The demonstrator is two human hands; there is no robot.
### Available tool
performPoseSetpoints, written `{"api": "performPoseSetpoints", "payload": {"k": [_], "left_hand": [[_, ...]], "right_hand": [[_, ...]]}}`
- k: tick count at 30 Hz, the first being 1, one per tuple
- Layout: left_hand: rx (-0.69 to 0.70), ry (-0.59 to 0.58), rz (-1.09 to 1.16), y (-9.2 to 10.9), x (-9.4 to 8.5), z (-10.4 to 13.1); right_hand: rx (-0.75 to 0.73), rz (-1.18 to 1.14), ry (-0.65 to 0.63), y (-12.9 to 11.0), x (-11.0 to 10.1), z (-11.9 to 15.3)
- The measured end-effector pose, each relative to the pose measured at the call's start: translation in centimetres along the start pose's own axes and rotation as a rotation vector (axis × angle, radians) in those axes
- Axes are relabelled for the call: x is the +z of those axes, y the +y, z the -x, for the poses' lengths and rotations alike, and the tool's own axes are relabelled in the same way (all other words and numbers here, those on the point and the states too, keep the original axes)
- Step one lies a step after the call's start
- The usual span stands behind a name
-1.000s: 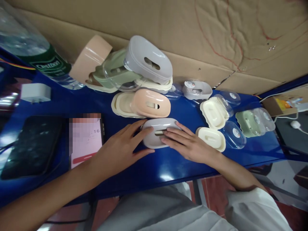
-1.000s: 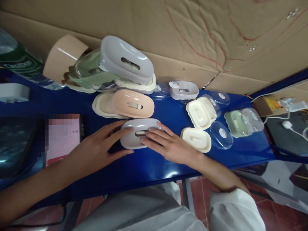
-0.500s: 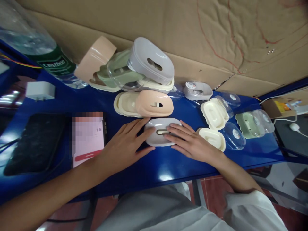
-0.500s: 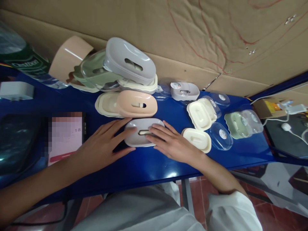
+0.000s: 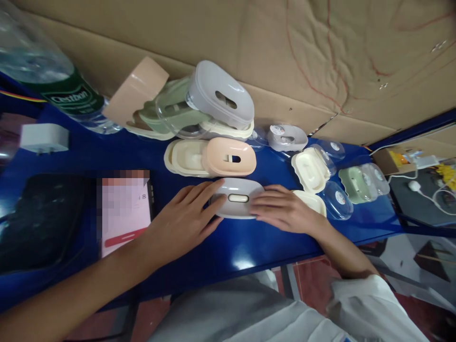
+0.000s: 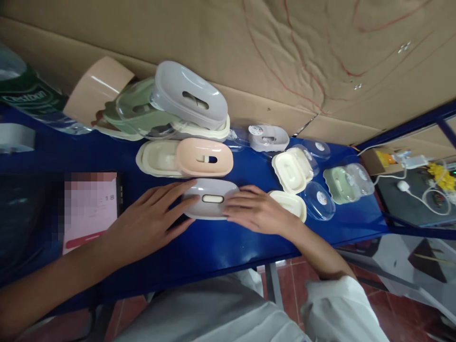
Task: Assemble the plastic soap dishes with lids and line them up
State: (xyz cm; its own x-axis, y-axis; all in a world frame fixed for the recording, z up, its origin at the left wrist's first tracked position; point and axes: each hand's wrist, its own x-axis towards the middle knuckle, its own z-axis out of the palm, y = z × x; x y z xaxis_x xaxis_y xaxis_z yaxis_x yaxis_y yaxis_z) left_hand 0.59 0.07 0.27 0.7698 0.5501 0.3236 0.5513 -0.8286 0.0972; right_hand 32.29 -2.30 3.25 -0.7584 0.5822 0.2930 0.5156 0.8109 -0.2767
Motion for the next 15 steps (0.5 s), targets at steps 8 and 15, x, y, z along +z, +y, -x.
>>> {"api": "performPoseSetpoints", "payload": {"k": [8,15], "left_hand": [[0.015,-0.002,-0.012,0.3,0.0,0.0],[0.007,0.026,0.0,0.6,0.0,0.0]], "right_hand": [[0.508,0.433,0.002,9.6,-4.9,-1.3],[0.543,0.399,0.111,10.7,-4.9,-0.8]]}}
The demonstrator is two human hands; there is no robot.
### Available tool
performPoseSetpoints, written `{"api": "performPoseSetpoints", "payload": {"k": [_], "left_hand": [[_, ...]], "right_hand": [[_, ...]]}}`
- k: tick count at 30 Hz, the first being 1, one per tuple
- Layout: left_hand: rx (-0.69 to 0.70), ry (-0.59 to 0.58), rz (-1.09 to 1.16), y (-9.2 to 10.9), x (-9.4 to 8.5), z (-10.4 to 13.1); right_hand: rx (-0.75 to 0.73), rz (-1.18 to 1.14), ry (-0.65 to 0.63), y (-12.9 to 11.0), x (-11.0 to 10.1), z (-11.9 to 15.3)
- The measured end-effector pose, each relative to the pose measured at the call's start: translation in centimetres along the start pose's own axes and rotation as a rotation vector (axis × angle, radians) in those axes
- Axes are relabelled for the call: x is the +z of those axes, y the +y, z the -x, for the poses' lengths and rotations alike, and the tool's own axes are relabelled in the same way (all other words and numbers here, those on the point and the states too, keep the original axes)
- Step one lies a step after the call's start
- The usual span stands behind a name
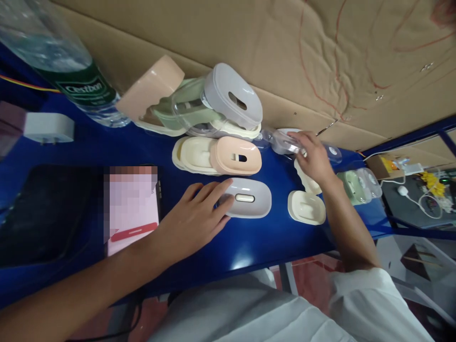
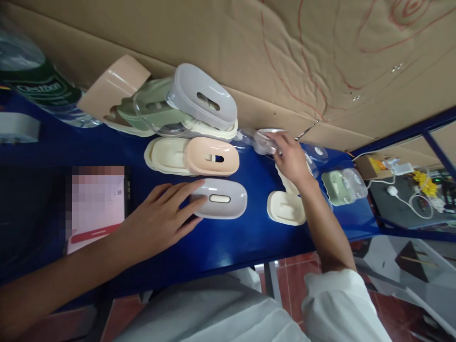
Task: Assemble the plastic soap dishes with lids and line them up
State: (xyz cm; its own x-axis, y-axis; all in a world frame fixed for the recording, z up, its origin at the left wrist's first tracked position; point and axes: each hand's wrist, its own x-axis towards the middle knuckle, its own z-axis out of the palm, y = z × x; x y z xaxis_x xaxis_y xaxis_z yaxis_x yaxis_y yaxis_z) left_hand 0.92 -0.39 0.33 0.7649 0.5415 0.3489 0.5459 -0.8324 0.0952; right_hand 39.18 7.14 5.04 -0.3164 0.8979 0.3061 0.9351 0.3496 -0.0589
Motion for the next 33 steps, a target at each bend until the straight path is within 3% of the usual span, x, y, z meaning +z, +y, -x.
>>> {"api": "performPoseSetpoints", "payload": {"k": [4,10,19,25,33], "left_hand": [[-0.054,0.015,0.08,0.3,0.4,0.3],[-0.122,0.039,0.208,0.2,0.9,0.6],[-0.151,-0.026,0.266,-0.1,0.8,0.5],[-0.161,-0.05,0.276,-0.4,0.7,0.5],[-0.133,-0.041,0.216,-0.3,0.3,0.5]], "right_hand": [[-0.01,-0.028,0.18,-3.4,-1.8,3.8],[-0.239,-0.162,0.128,-7.3,-0.5,7.6],[-0.398,-0.415,-0.256,-8.5,-0.5,8.0],[-0.408,-0.444,-0.249,-9.8,0.2,8.4],[-0.33,-0.53,-0.317,-8.8,0.1,8.1]]}}
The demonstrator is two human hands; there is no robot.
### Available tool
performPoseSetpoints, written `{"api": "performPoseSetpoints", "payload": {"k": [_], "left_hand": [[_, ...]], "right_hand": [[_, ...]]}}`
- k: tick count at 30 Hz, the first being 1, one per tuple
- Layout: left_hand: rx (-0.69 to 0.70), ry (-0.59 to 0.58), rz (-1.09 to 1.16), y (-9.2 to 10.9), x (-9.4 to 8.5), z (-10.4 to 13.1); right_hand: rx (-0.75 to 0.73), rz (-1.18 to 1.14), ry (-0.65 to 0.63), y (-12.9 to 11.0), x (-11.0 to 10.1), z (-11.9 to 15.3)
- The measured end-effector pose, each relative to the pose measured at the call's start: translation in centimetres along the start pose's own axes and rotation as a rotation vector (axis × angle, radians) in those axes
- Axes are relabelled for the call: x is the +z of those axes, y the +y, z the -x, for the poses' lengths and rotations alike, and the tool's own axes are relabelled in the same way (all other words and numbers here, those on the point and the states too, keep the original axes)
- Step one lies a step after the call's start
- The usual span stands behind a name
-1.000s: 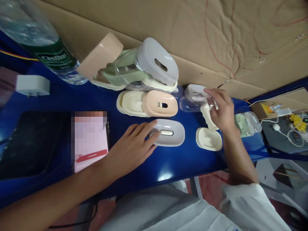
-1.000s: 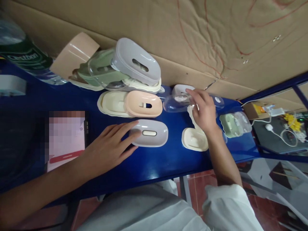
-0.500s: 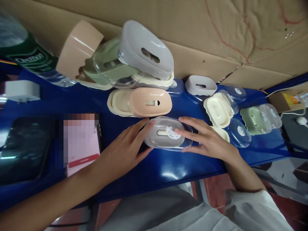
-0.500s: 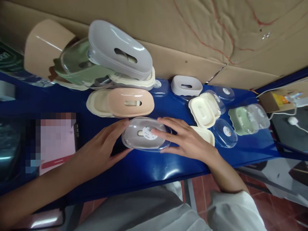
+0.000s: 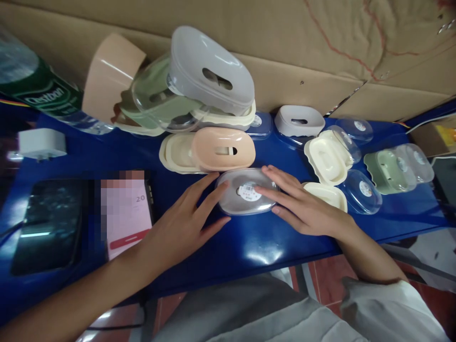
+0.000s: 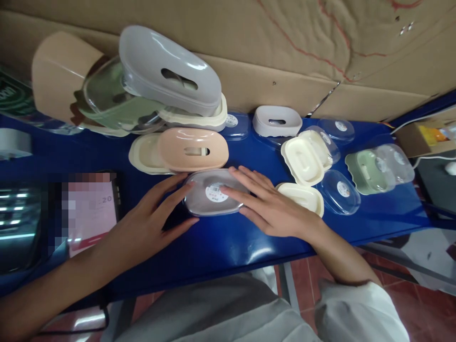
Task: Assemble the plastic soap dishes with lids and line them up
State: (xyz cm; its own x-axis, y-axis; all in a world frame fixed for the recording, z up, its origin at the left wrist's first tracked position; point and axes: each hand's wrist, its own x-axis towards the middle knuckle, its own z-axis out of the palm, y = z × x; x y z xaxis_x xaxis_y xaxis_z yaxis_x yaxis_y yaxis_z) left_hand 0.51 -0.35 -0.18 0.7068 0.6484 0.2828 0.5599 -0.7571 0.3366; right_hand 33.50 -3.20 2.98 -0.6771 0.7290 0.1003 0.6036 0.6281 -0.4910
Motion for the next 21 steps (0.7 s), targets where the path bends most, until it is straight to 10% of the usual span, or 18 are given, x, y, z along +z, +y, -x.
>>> {"api": "performPoseSetpoints", "payload": {"k": [21], "left_hand": [[-0.032,0.026,0.006,0.1,0.0,-0.1]], "right_hand": [[-0.029,0.146,0.065,1.4,1.0,-0.8]]}}
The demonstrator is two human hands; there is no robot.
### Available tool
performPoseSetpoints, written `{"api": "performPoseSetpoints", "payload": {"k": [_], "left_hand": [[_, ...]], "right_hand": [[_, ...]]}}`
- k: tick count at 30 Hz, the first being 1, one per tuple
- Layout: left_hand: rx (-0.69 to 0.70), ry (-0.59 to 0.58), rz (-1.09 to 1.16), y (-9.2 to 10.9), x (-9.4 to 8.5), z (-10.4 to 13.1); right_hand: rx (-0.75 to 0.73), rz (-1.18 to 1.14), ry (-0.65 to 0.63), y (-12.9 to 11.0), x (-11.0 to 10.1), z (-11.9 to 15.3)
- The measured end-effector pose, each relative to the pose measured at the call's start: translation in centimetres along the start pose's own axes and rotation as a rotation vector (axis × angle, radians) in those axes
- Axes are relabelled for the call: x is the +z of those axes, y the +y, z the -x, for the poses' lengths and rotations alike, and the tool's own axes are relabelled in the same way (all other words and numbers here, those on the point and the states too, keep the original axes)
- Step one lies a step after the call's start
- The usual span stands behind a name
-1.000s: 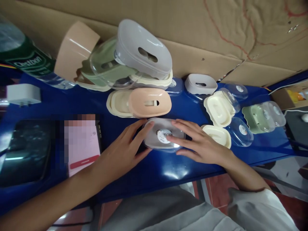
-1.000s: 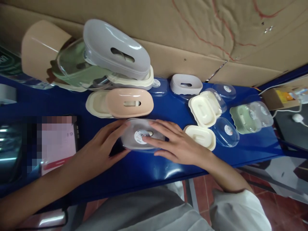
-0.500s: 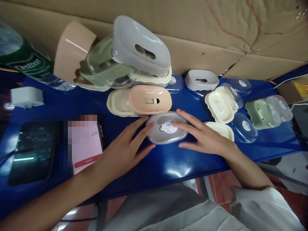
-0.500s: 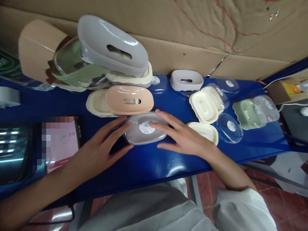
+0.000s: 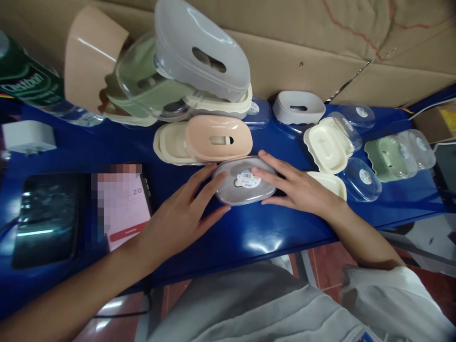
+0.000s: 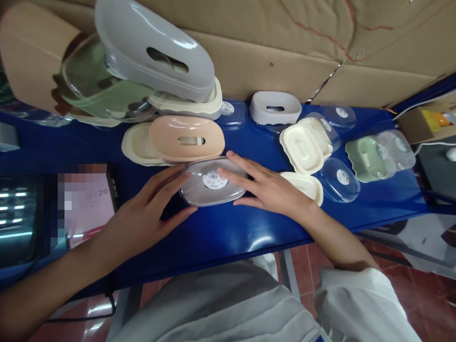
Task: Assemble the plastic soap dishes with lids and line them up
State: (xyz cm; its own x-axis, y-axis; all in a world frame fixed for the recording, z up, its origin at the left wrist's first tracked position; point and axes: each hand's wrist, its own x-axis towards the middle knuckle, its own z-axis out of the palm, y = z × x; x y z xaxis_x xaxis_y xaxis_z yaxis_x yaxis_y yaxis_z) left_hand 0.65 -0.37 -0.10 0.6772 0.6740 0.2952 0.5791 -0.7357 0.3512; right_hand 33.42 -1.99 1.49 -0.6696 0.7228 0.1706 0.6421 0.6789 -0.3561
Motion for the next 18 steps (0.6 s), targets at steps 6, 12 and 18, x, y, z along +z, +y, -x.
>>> {"api": "performPoseSetpoints", "payload": {"k": [6,12,18], "left_hand": [[0.02,-0.014,-0.014,-0.2,-0.35,-0.06],[0.028,-0.012,-0.03,-0.39,-0.71,-0.02],[0.039,-0.003,-0.082,-0.18,-0.79,0.02]], "right_hand": [[0.009,0.037,0.021,-0.39,0.24,0.06],[0.021,0.101,0.013,-0.82,0.41,-0.18],[0.046,0.164,0.006,-1.0,0.47,0.04]]}}
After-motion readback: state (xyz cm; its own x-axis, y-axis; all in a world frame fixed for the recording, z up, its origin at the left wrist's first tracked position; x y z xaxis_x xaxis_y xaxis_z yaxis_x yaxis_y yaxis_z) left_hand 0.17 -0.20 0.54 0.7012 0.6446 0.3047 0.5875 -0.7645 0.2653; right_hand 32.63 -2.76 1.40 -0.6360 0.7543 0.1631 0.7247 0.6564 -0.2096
